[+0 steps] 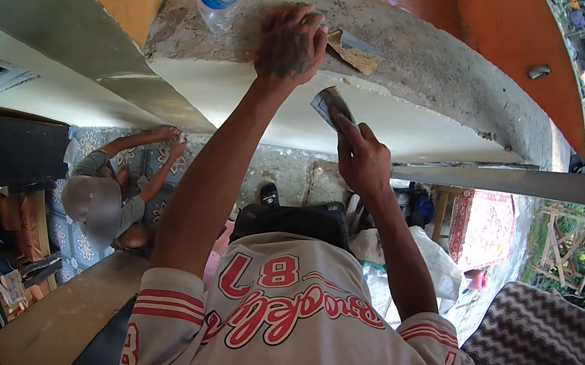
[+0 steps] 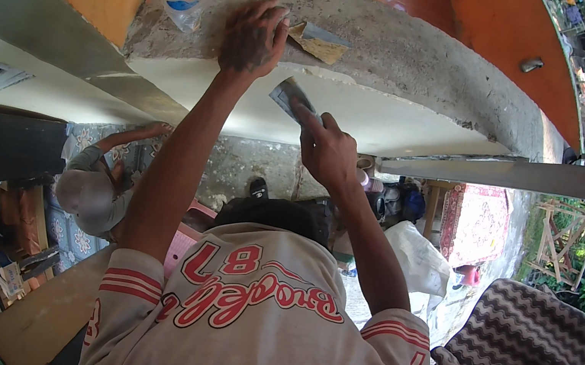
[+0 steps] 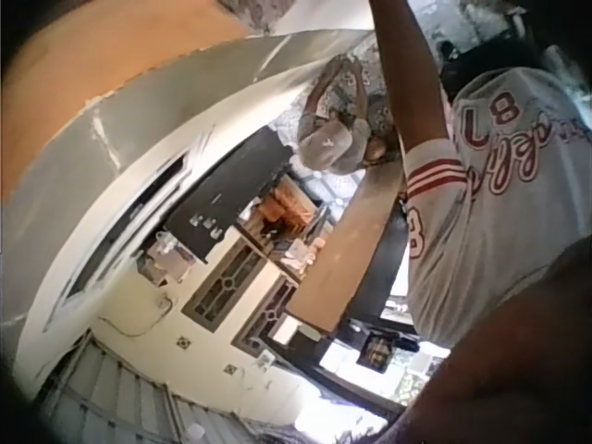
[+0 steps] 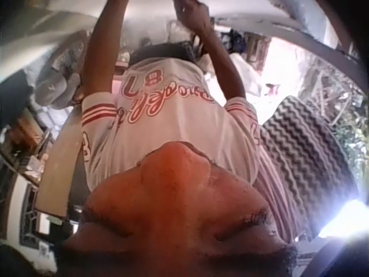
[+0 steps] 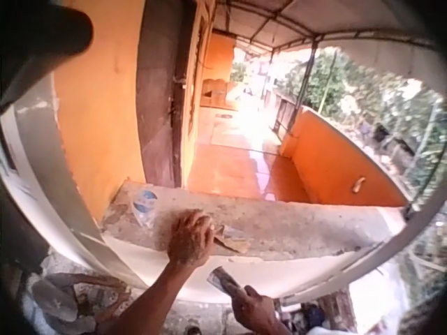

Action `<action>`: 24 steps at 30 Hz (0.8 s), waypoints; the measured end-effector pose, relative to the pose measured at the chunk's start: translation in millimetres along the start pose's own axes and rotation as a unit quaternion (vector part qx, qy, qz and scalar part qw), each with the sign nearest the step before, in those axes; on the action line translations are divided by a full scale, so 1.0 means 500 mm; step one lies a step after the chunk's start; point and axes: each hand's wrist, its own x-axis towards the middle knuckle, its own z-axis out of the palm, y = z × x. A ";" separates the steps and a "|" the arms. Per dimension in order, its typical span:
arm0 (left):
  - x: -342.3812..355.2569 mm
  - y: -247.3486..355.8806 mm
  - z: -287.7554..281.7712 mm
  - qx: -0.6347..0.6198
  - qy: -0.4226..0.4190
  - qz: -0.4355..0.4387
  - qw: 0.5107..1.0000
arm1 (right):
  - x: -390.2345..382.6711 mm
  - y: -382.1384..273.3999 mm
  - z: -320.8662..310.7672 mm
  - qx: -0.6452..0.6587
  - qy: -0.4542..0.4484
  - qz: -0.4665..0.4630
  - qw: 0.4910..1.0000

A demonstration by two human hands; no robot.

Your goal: The person smooths and scrapes the edge of a concrete wall using a metal scraper and sandpaper.

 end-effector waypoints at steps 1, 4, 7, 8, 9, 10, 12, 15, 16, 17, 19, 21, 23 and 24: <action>-0.001 0.000 0.000 -0.001 0.004 0.000 1.000 | 0.001 -0.003 -0.001 -0.005 -0.005 0.002 1.000; 0.002 0.003 -0.001 0.002 0.000 -0.004 1.000 | -0.014 -0.011 0.016 0.003 -0.022 -0.016 1.000; 0.004 0.010 -0.004 0.004 -0.020 -0.006 1.000 | -0.012 -0.018 0.015 0.010 -0.014 -0.005 1.000; 0.004 0.010 -0.006 0.004 -0.020 -0.004 1.000 | -0.007 -0.019 0.013 0.011 -0.012 -0.004 1.000; 0.004 0.009 -0.006 0.005 -0.016 -0.004 1.000 | 0.004 -0.020 0.007 0.041 0.034 0.009 0.999; 0.003 0.009 -0.005 0.006 -0.011 -0.004 1.000 | 0.014 -0.023 -0.002 0.071 0.080 0.022 0.994; 0.000 0.004 -0.006 0.004 -0.010 -0.006 1.000 | 0.030 -0.027 -0.023 0.124 0.129 0.086 0.980; 0.001 0.009 -0.005 0.001 -0.017 -0.013 1.000 | 0.040 -0.010 -0.055 0.246 0.172 0.225 0.927; 0.006 0.014 -0.005 0.000 -0.027 -0.016 1.000 | 0.040 0.004 -0.055 0.225 0.146 0.242 0.933; 0.010 0.016 -0.005 -0.003 -0.025 -0.013 1.000 | 0.040 0.017 -0.054 0.202 0.120 0.258 0.937; 0.004 0.012 -0.001 -0.008 -0.010 -0.013 1.000 | 0.053 -0.006 -0.054 0.111 0.039 0.278 0.953; 0.006 0.003 -0.003 -0.018 -0.004 -0.011 1.000 | 0.069 -0.036 -0.063 0.107 -0.016 0.255 0.961; 0.005 0.004 -0.006 -0.027 0.004 -0.009 1.000 | 0.085 -0.032 -0.070 0.086 -0.027 0.253 0.963; 0.004 0.012 -0.014 -0.025 -0.001 -0.005 1.000 | 0.092 -0.022 -0.072 0.084 -0.026 0.253 0.964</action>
